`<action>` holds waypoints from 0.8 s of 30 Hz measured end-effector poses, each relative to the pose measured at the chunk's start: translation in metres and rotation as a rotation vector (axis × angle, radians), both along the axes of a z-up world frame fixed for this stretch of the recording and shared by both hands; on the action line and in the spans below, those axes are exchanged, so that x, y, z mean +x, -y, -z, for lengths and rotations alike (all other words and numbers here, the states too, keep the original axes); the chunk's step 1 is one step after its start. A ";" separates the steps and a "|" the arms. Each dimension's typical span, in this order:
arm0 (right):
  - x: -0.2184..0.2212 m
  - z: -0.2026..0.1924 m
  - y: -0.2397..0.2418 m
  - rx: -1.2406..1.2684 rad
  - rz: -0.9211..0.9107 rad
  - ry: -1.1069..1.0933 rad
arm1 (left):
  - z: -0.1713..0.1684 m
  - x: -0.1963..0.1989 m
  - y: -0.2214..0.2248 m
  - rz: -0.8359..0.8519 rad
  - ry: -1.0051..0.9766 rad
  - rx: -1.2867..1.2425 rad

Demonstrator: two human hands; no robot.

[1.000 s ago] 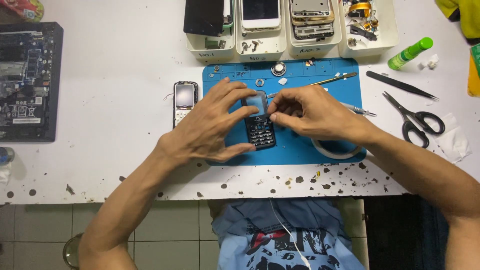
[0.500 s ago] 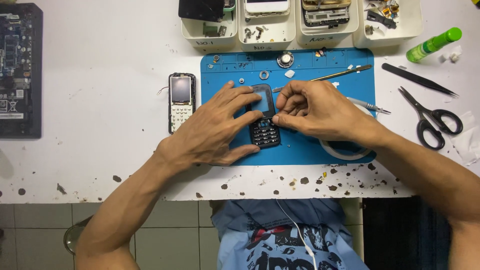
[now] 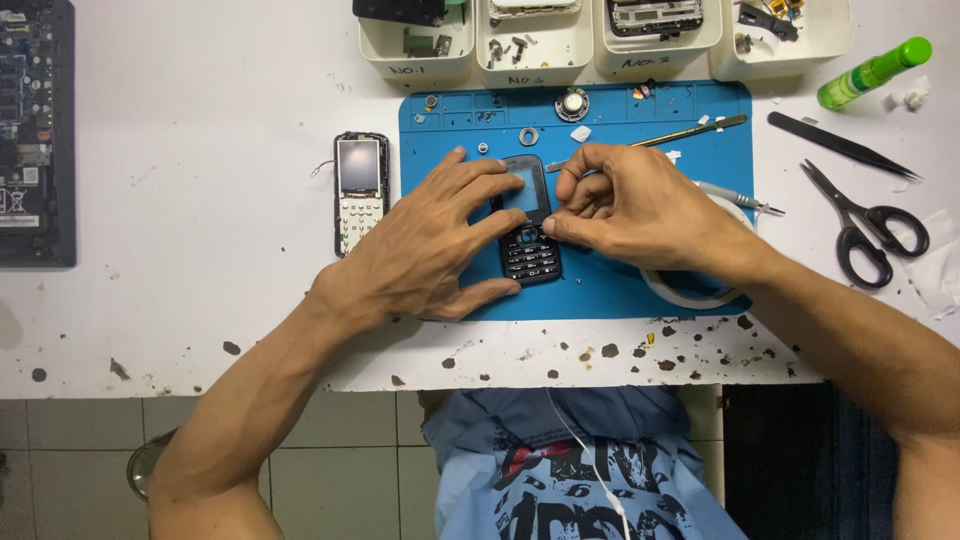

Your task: Repairing a small feature phone by disassembling and reassembling its components

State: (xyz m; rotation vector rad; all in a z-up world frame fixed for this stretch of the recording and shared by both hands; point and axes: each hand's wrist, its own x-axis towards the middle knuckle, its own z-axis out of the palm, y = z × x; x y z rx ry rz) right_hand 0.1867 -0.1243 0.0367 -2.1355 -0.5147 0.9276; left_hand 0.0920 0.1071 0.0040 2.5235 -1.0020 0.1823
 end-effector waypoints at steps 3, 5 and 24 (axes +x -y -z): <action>-0.001 -0.006 -0.002 -0.040 0.011 0.005 | -0.003 0.000 0.000 0.000 0.003 -0.002; -0.002 -0.008 -0.003 -0.045 0.011 -0.004 | -0.001 0.000 0.000 0.001 -0.003 0.003; -0.008 -0.002 -0.002 -0.012 -0.013 0.194 | -0.003 0.000 -0.001 0.021 0.018 -0.005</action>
